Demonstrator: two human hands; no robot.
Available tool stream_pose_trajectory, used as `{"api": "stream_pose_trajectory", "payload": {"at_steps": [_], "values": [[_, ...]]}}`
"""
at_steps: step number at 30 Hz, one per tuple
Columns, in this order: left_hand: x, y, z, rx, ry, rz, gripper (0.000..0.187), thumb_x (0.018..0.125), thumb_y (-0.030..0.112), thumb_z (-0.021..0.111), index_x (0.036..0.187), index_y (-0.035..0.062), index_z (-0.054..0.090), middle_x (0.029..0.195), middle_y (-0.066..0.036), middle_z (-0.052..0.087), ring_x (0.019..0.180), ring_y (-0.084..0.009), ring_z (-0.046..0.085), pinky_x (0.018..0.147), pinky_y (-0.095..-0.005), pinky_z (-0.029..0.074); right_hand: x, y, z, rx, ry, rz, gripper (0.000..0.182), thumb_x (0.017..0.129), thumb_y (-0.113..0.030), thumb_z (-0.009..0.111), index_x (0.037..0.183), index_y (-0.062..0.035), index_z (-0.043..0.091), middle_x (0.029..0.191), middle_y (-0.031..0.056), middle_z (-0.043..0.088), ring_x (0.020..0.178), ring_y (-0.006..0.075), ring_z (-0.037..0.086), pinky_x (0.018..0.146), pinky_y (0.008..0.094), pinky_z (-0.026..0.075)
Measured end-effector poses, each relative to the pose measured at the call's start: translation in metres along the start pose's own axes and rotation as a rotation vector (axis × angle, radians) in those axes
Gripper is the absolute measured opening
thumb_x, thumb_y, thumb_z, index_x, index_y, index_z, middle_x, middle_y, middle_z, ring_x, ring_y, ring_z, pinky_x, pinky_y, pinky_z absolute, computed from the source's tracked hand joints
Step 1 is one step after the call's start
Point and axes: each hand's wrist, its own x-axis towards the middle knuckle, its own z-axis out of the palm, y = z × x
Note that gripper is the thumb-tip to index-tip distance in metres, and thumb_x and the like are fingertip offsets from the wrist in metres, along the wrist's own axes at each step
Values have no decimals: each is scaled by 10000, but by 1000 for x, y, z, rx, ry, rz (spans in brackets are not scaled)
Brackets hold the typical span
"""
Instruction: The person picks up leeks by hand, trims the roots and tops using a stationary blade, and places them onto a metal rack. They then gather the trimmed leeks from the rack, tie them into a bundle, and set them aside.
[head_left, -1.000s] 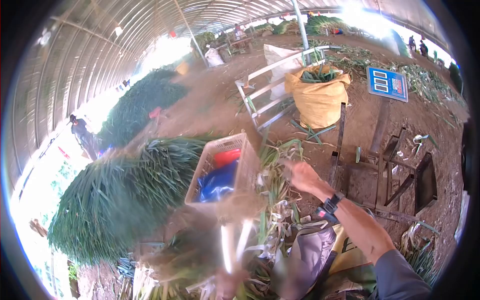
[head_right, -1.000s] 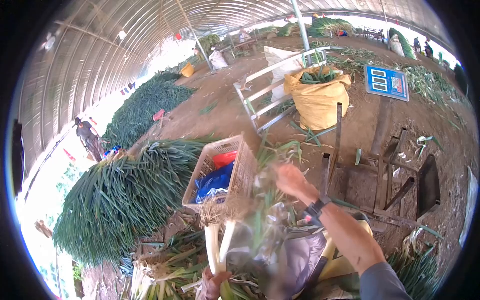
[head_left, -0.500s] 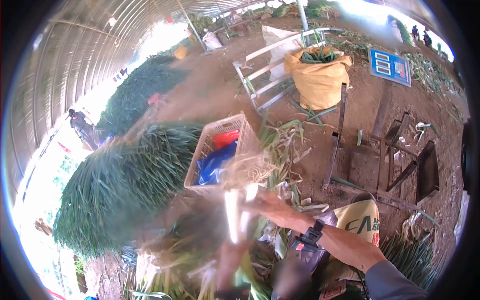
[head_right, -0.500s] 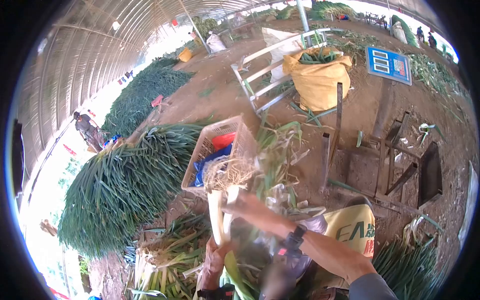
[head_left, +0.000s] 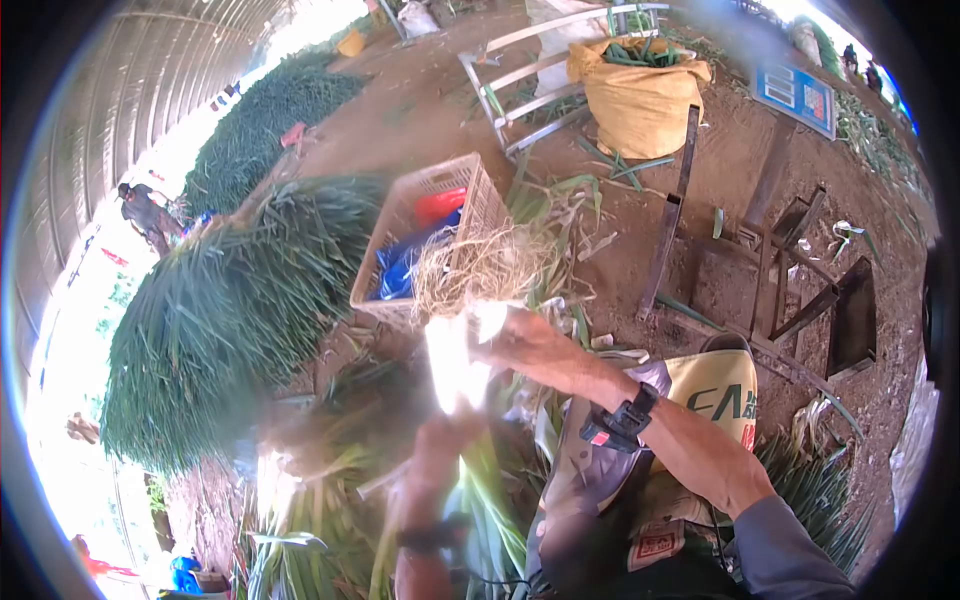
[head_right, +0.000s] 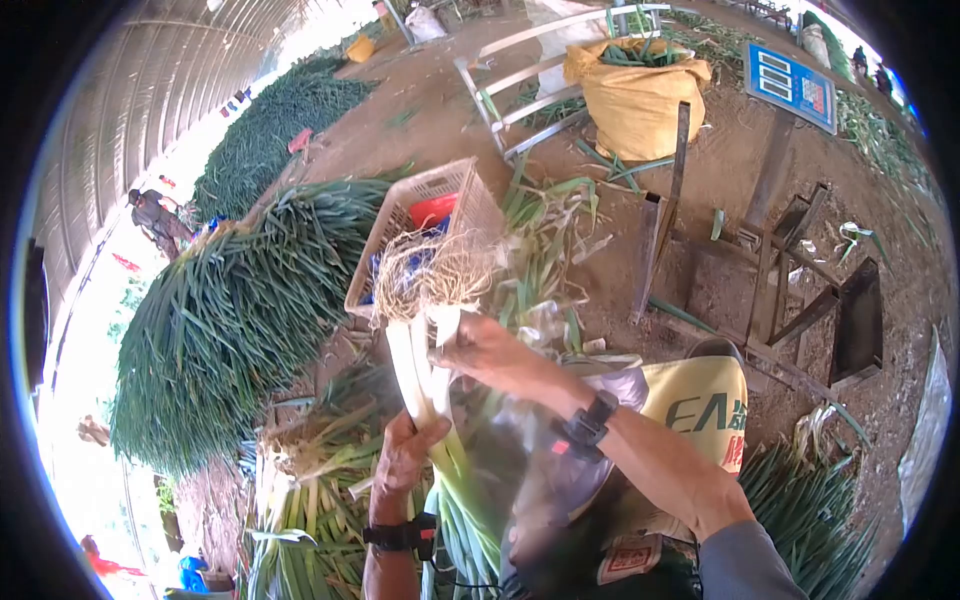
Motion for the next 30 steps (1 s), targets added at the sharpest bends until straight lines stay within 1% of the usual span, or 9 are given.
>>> {"api": "stream_pose_trajectory", "payload": {"at_steps": [5, 10, 13, 16, 18, 21, 25, 28, 30], "values": [[12, 24, 27, 512, 145, -164, 352, 976, 157, 676, 1257, -32, 580, 1008, -64, 703, 962, -151, 646, 790, -334, 527, 3, -4, 22, 235, 72, -17, 784, 889, -297, 815, 1486, -21, 390, 1405, 138, 527, 1245, 251, 538, 1090, 392, 448], [13, 1, 42, 899, 234, 273, 443, 973, 261, 650, 1281, -28, 516, 1044, -296, 648, 902, -410, 684, 741, -476, 523, 16, 17, 64, 470, 448, -116, 877, 761, -123, 890, 1452, -2, 364, 1340, 135, 540, 1174, 215, 552, 983, 347, 490], [9, -4, 49, 1110, 299, 283, 522, 941, 302, 697, 1288, -38, 505, 1037, -273, 655, 898, -383, 688, 750, -478, 522, 18, 22, 69, 577, 476, 2, 818, 756, -52, 862, 1421, 2, 390, 1262, 132, 575, 1090, 202, 585, 923, 336, 508], [-3, 13, 42, 980, 110, 313, 614, 907, 370, 753, 1308, -26, 510, 1030, -197, 671, 875, -314, 689, 742, -468, 536, 14, 16, 53, 569, 450, 148, 717, 769, -5, 824, 1367, 17, 431, 1131, 115, 612, 978, 188, 617, 861, 332, 529], [5, -29, 9, 458, -34, 193, 655, 875, 422, 789, 1301, -9, 544, 1011, -128, 674, 856, -247, 672, 736, -431, 545, 9, 32, 41, 726, 349, 94, 639, 778, 22, 797, 1323, 26, 463, 1046, 102, 624, 916, 184, 630, 829, 334, 541], [-3, -18, -2, 204, -182, -316, 606, 877, 462, 797, 1258, 23, 627, 989, -37, 677, 841, -148, 640, 763, -349, 542, 9, 49, 30, 732, 220, 158, 570, 792, 28, 783, 1280, 40, 489, 1033, 113, 618, 907, 176, 629, 824, 328, 545], [1, -55, 9, 182, -90, -89, 408, 974, 329, 714, 1242, 26, 659, 1007, -8, 685, 866, -103, 614, 764, -270, 508, 8, 48, 30, 623, 267, 76, 558, 851, -48, 755, 1318, 59, 468, 1122, 155, 626, 1006, 233, 640, 953, 373, 523], [7, -60, 25, 176, 3, 57, 397, 928, 394, 711, 1004, 6, 677, 794, -19, 592, 747, -119, 510, 646, -319, 437, 9, 76, 36, 288, 225, 148, 851, 917, -276, 730, 1514, 81, 240, 1446, 307, 428, 1387, 376, 409, 1191, 456, 309], [8, -54, 29, 192, 41, 82, 391, 925, 387, 712, 940, -2, 674, 738, -18, 555, 710, -115, 471, 603, -333, 417, 10, 79, 43, 242, 299, 41, 734, 907, -245, 692, 1442, 59, 293, 1308, 196, 396, 1216, 268, 387, 1012, 390, 350]]}}
